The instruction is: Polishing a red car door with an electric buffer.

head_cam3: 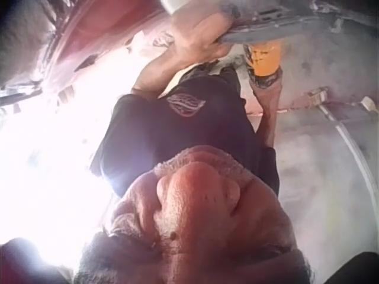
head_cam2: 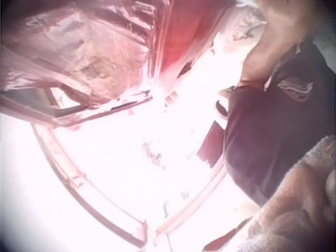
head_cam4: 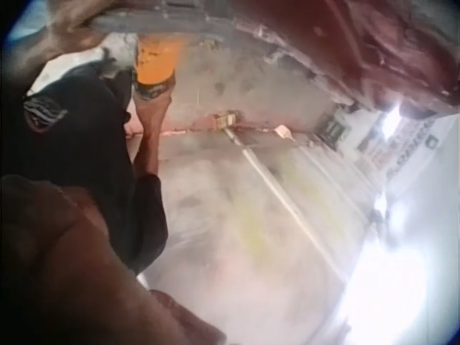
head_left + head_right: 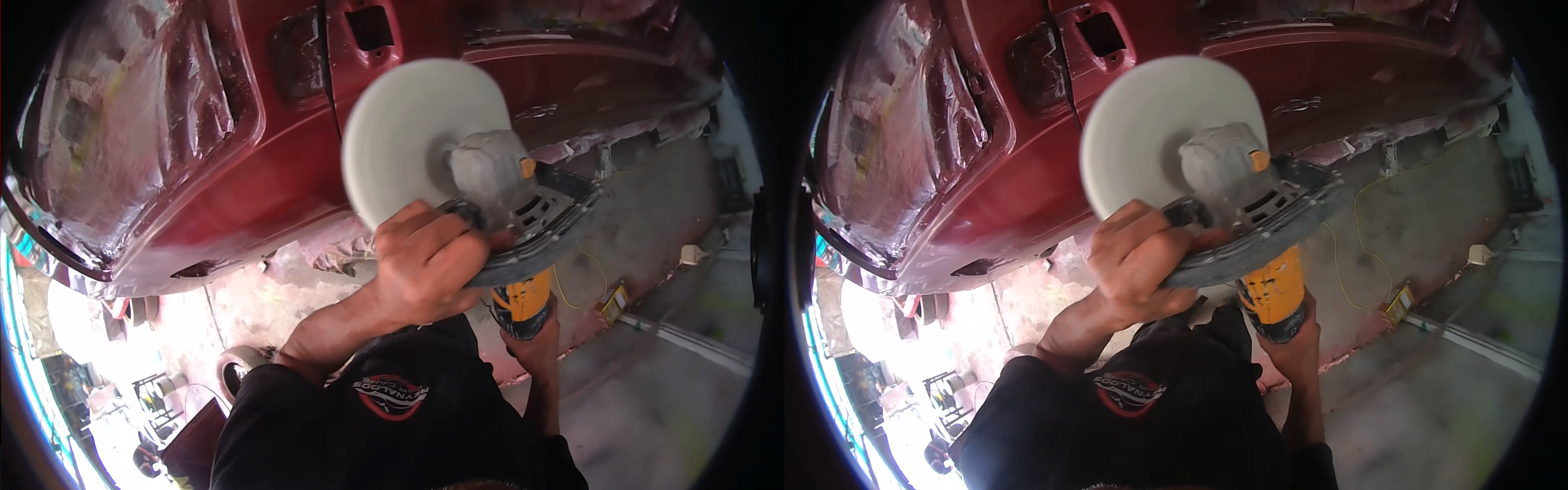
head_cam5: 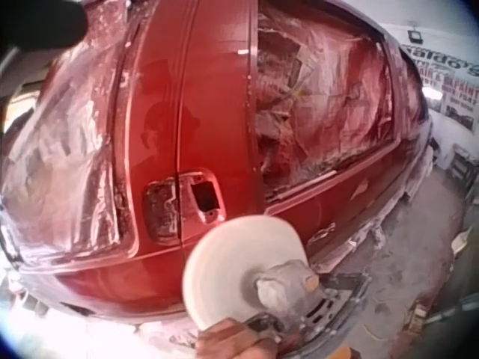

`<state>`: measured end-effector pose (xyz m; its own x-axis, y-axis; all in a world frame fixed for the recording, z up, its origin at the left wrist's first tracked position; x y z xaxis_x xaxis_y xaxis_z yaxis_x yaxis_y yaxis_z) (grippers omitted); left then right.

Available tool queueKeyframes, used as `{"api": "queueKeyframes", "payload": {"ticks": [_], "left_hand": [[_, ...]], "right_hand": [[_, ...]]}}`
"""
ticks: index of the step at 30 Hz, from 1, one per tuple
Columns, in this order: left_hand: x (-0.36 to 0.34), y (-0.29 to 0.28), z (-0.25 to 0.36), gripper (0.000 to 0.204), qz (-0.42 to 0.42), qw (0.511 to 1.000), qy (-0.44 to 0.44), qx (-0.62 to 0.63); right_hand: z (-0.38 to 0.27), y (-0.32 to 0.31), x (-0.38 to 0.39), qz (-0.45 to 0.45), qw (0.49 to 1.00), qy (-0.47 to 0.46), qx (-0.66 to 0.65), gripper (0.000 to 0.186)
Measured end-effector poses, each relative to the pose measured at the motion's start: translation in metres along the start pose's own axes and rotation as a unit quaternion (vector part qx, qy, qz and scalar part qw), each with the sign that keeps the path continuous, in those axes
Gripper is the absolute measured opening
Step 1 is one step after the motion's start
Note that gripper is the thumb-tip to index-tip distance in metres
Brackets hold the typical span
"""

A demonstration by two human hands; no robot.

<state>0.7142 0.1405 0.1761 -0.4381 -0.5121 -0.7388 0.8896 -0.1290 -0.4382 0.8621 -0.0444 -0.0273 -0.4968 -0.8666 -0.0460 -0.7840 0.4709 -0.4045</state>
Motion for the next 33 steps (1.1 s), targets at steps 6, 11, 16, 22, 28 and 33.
{"api": "queueKeyframes", "payload": {"ticks": [6,11,16,22,28,33], "left_hand": [[0.034,-0.059,-0.011,0.027,-0.057,0.998,-0.037,-0.001],[0.045,-0.073,-0.006,0.027,-0.073,0.995,-0.057,-0.035],[0.031,-0.019,0.007,0.024,-0.097,0.992,0.003,-0.079],[0.01,0.103,0.015,0.026,-0.178,0.983,0.039,-0.036],[-0.012,0.217,0.017,0.021,-0.231,0.97,0.062,-0.05],[-0.01,0.236,0.015,0.021,-0.253,0.963,0.056,-0.069]], "right_hand": [[-0.024,0.034,0.014,-0.04,0.999,0.004,0.026,0.096],[-0.012,0.052,0.023,-0.085,0.995,0.055,-0.006,0.097],[0.027,0.063,0.033,-0.051,0.995,0.049,-0.067,0.096],[0.092,0.061,0.041,0.013,0.982,0.087,-0.168,0.099],[0.138,0.041,0.02,0.116,0.949,0.11,-0.271,0.084],[0.158,0.047,0.015,0.101,0.931,0.146,-0.319,0.078]]}}
Point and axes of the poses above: each hand's wrist, its own x-axis away from the middle knuckle, its own y-axis out of the palm, z = x × y, the point moved 10 cm from there along -x, towards the middle knuckle, and after that the axes turned 13 degrees about -y, right-handed, at the moved point
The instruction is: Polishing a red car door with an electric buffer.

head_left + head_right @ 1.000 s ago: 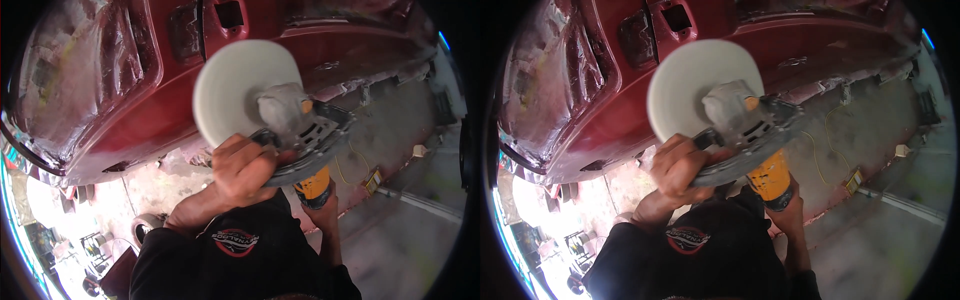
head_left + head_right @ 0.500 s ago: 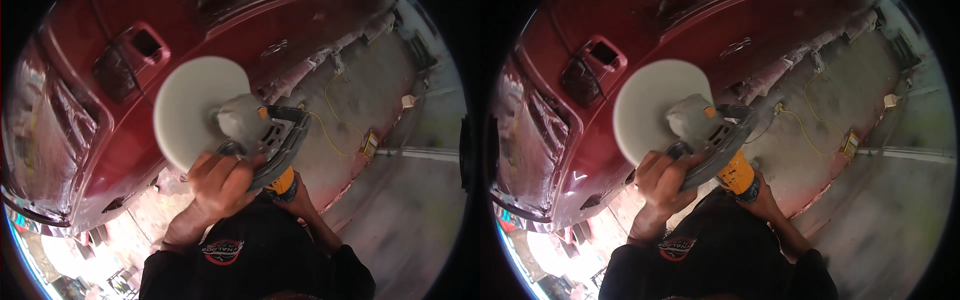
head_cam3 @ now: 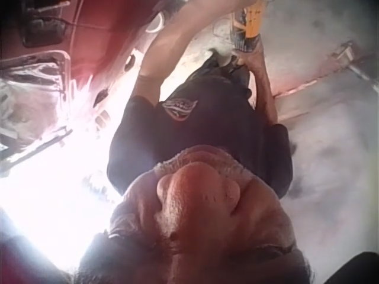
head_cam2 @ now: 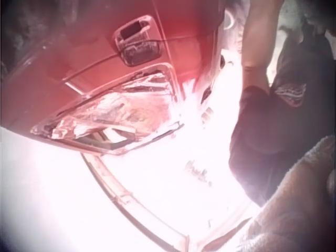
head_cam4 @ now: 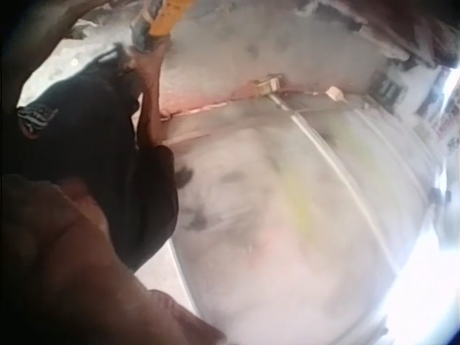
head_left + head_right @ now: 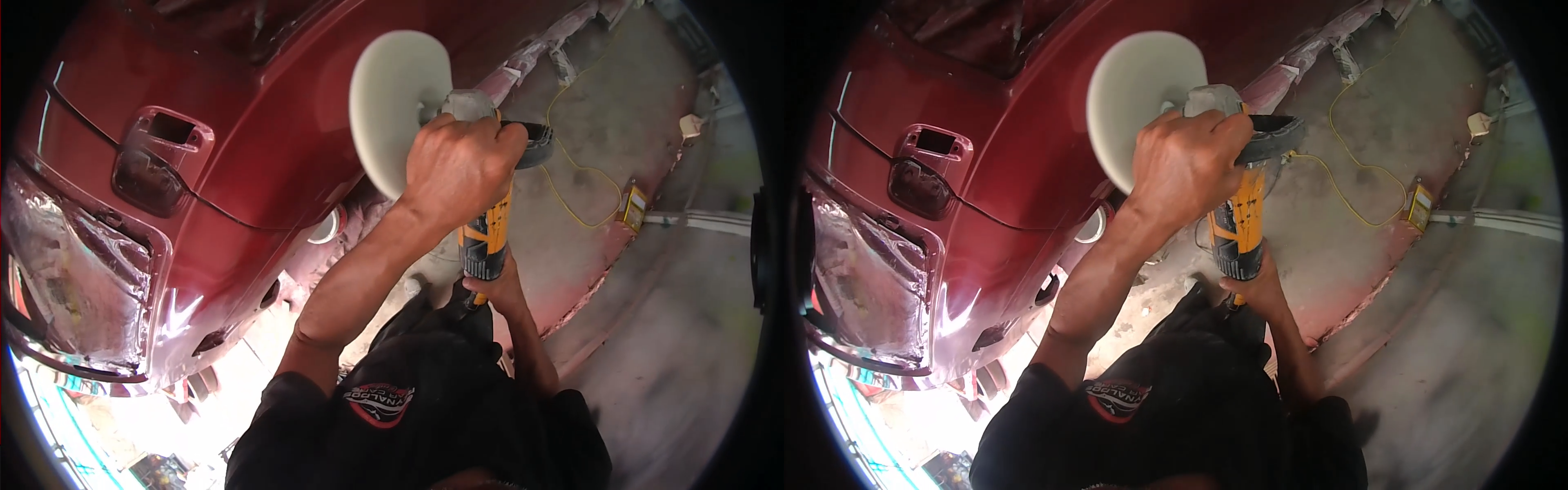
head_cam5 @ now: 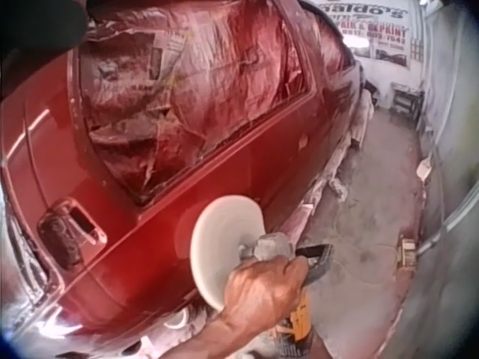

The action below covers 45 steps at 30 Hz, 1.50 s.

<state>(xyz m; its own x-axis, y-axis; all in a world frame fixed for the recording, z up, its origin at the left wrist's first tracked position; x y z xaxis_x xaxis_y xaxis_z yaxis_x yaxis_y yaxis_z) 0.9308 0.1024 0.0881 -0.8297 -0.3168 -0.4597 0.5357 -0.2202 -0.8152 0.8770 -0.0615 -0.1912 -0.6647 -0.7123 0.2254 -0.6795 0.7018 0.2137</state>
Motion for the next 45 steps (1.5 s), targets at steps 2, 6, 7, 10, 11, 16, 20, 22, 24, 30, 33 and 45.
{"api": "queueKeyframes", "payload": {"ticks": [2,6,7,10,11,16,20,22,24,30,33,45], "left_hand": [[0.017,-0.012,0.003,0.02,0.014,1.0,0.01,-0.001],[0.074,-0.053,0.0,0.02,0.01,0.999,0.002,-0.035],[0.089,-0.065,-0.001,0.02,0.007,0.999,0.003,-0.052],[0.132,-0.088,0.001,0.014,-0.016,0.997,0.014,-0.068],[0.143,-0.095,-0.001,0.015,-0.006,0.997,-0.005,-0.078],[0.159,-0.102,-0.003,0.016,-0.01,0.993,-0.038,-0.109],[0.135,-0.073,-0.001,0.016,-0.067,0.994,-0.011,-0.081],[0.115,-0.053,0.002,0.017,-0.06,0.996,0.013,-0.071],[0.092,-0.031,0.002,0.019,-0.042,0.996,0.02,-0.073],[0.016,0.022,0.005,0.023,-0.031,0.999,0.031,-0.02],[-0.006,0.032,0.012,0.022,-0.031,0.998,0.053,-0.019],[0.124,-0.064,0.006,0.019,-0.035,0.993,0.033,-0.109]], "right_hand": [[0.006,0.009,0.005,-0.021,1.0,-0.003,-0.012,0.085],[0.021,0.032,0.034,-0.015,1.0,-0.01,-0.023,0.087],[0.026,0.044,0.041,-0.053,0.999,-0.007,0.0,0.091],[0.027,0.065,0.058,-0.111,0.987,-0.064,0.097,0.099],[0.032,0.075,0.064,-0.135,0.986,-0.054,0.083,0.1],[0.058,0.101,0.086,-0.194,0.981,0.026,-0.005,0.098],[0.055,0.089,0.073,-0.136,0.99,-0.015,-0.011,0.099],[0.051,0.073,0.061,-0.102,0.995,-0.019,-0.001,0.098],[0.058,0.056,0.051,-0.067,0.994,0.063,-0.06,0.096],[0.018,0.014,-0.006,-0.002,1.0,-0.026,0.001,0.089],[0.005,0.006,-0.023,0.027,0.998,-0.063,-0.008,0.089],[0.053,0.089,0.054,-0.121,0.991,0.015,-0.047,0.096]]}}
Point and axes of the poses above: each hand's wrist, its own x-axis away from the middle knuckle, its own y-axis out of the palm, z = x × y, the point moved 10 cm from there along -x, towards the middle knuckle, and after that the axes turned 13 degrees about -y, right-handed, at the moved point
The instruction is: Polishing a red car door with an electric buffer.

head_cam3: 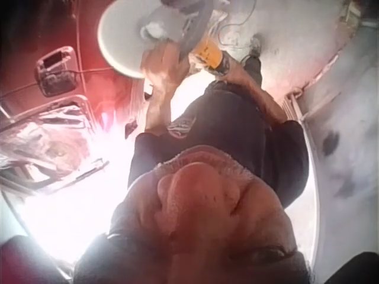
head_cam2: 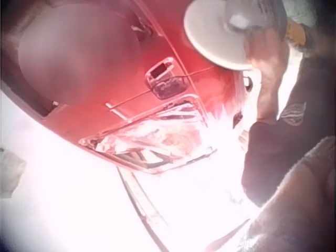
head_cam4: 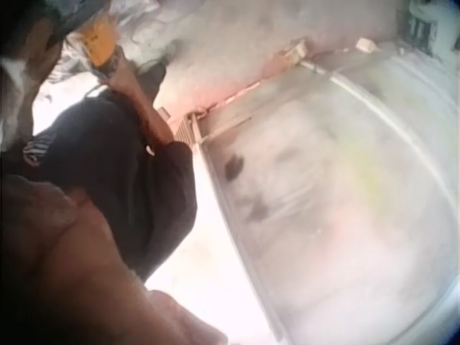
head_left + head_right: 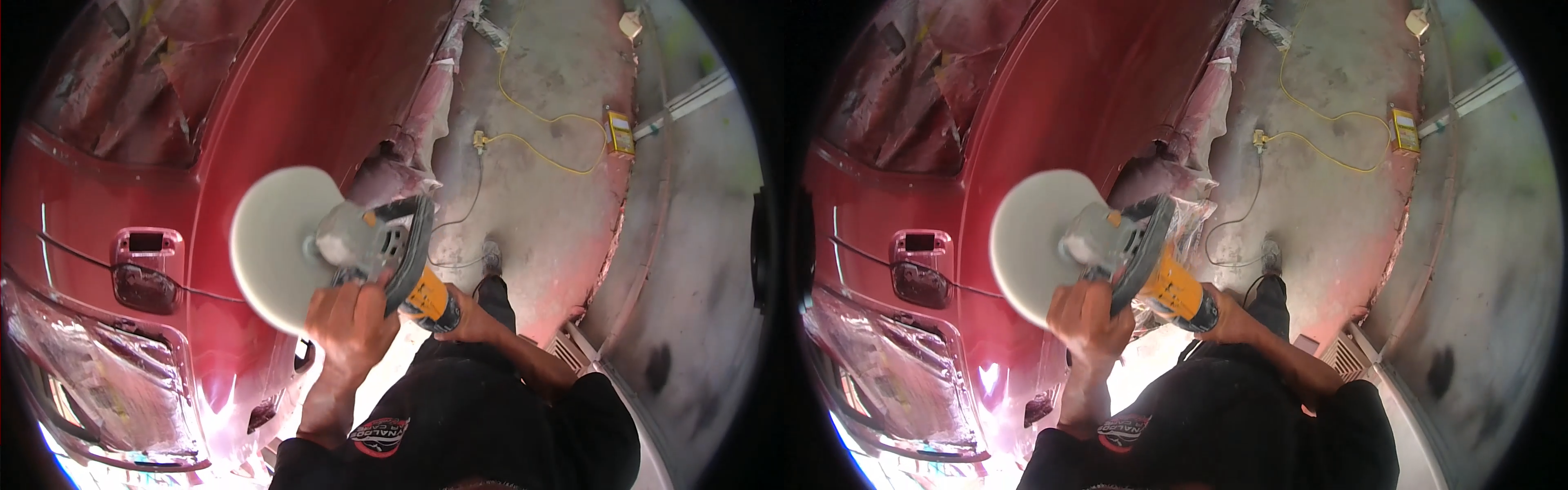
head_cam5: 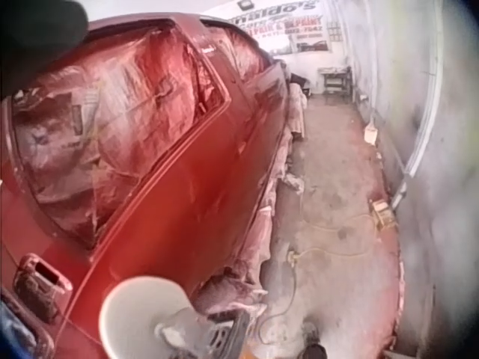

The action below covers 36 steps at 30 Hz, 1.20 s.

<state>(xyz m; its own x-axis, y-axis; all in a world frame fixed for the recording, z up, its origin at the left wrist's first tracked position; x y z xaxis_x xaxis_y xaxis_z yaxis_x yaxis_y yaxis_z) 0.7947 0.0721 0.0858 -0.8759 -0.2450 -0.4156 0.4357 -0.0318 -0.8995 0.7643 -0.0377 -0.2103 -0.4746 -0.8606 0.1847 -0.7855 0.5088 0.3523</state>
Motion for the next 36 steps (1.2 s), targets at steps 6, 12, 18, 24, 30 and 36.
{"api": "queueKeyframes", "payload": {"ticks": [6,12,18,24,30,36], "left_hand": [[0.056,-0.033,-0.011,0.017,0.001,0.998,-0.056,-0.032],[0.038,0.0,-0.008,0.017,-0.043,0.998,-0.034,-0.015],[-0.025,0.053,0.002,0.019,-0.009,0.999,-0.013,0.043],[-0.066,0.089,0.001,0.019,-0.022,0.998,-0.014,0.061],[-0.025,0.065,-0.002,0.02,-0.004,0.998,-0.025,0.053],[0.038,0.038,-0.007,0.028,-0.046,0.997,-0.055,0.004]], "right_hand": [[0.015,0.043,0.021,-0.076,0.994,-0.034,0.068,0.1],[0.024,0.029,0.024,-0.033,0.999,-0.023,-0.019,0.099],[0.021,-0.023,0.001,0.055,0.998,-0.017,-0.004,0.091],[-0.003,-0.064,-0.014,0.105,0.992,-0.051,0.04,0.088],[0.015,-0.044,0.004,0.08,0.994,-0.045,0.054,0.089],[0.059,0.01,0.036,-0.022,0.999,0.04,0.011,0.101]]}}
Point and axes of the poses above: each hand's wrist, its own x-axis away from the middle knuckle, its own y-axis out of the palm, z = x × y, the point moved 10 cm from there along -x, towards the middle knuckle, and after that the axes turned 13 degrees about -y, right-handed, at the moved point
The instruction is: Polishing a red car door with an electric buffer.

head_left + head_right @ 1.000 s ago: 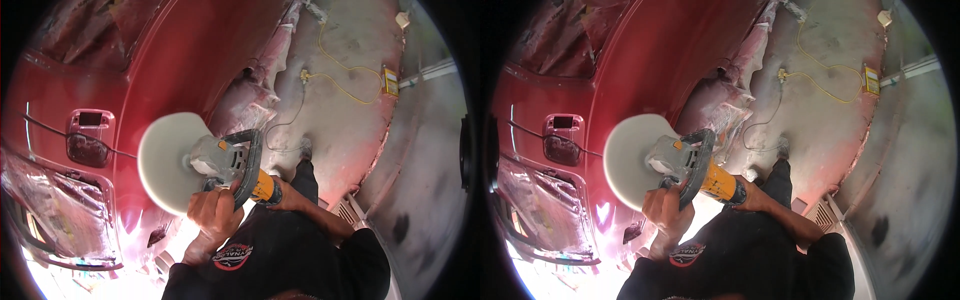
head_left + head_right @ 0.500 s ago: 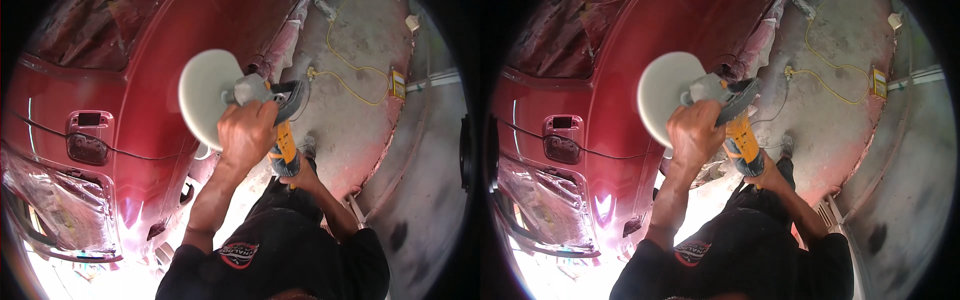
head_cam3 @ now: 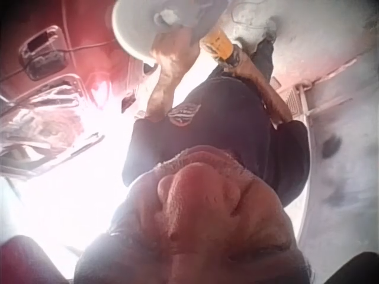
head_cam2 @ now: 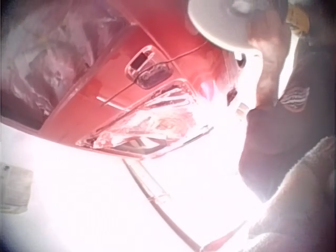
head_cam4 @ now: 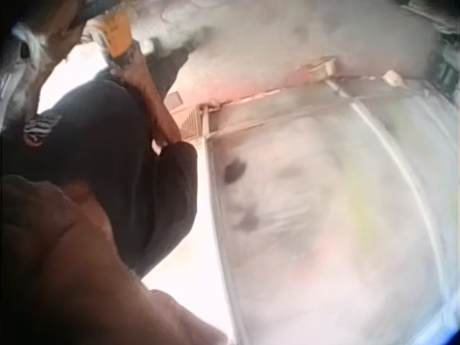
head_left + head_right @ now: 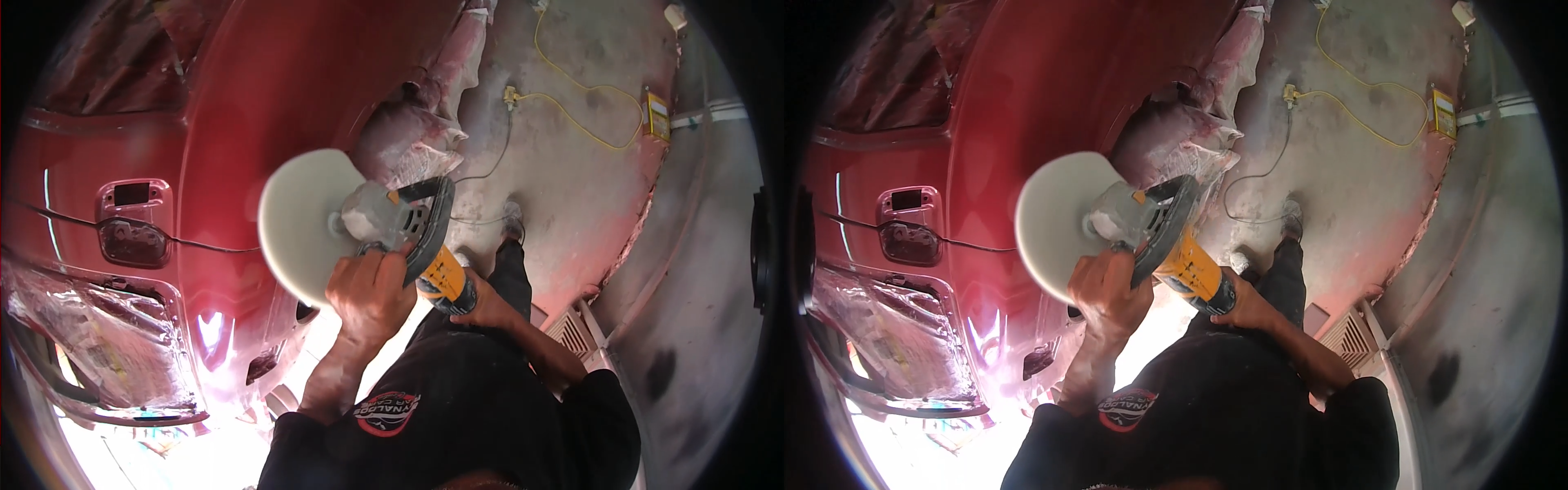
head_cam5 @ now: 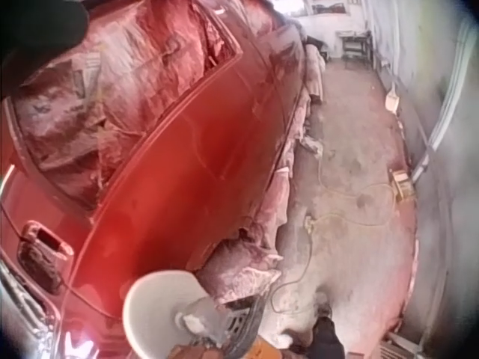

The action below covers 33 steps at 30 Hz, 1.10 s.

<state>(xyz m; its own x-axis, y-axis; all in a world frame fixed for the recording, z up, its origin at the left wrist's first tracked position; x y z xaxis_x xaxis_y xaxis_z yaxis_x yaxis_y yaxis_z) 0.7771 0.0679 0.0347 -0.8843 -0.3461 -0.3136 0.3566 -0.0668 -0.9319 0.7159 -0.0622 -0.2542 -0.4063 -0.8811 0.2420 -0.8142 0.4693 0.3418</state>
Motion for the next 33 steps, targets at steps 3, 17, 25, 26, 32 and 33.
{"api": "queueKeyframes", "payload": {"ticks": [3,17,25,26,32,33], "left_hand": [[0.007,0.003,-0.002,0.029,-0.021,1.0,-0.013,-0.017],[-0.106,0.103,0.029,0.02,-0.027,0.999,0.014,0.023],[-0.159,0.152,0.028,0.018,-0.057,0.996,0.008,0.072],[-0.157,0.155,0.024,0.016,-0.057,0.996,-0.001,0.075],[-0.095,0.128,0.0,0.017,-0.008,0.993,0.002,0.119],[-0.079,0.12,-0.007,0.017,-0.007,0.993,-0.002,0.118]], "right_hand": [[0.012,0.006,0.006,-0.004,0.998,0.036,-0.047,0.103],[-0.016,-0.105,-0.046,0.103,0.993,-0.057,-0.019,0.093],[-0.032,-0.148,-0.069,0.166,0.984,-0.056,-0.007,0.079],[-0.03,-0.151,-0.068,0.166,0.985,-0.046,0.012,0.077],[0.002,-0.129,-0.038,0.174,0.981,-0.028,0.077,0.092],[0.008,-0.117,-0.032,0.163,0.983,-0.027,0.079,0.092]]}}
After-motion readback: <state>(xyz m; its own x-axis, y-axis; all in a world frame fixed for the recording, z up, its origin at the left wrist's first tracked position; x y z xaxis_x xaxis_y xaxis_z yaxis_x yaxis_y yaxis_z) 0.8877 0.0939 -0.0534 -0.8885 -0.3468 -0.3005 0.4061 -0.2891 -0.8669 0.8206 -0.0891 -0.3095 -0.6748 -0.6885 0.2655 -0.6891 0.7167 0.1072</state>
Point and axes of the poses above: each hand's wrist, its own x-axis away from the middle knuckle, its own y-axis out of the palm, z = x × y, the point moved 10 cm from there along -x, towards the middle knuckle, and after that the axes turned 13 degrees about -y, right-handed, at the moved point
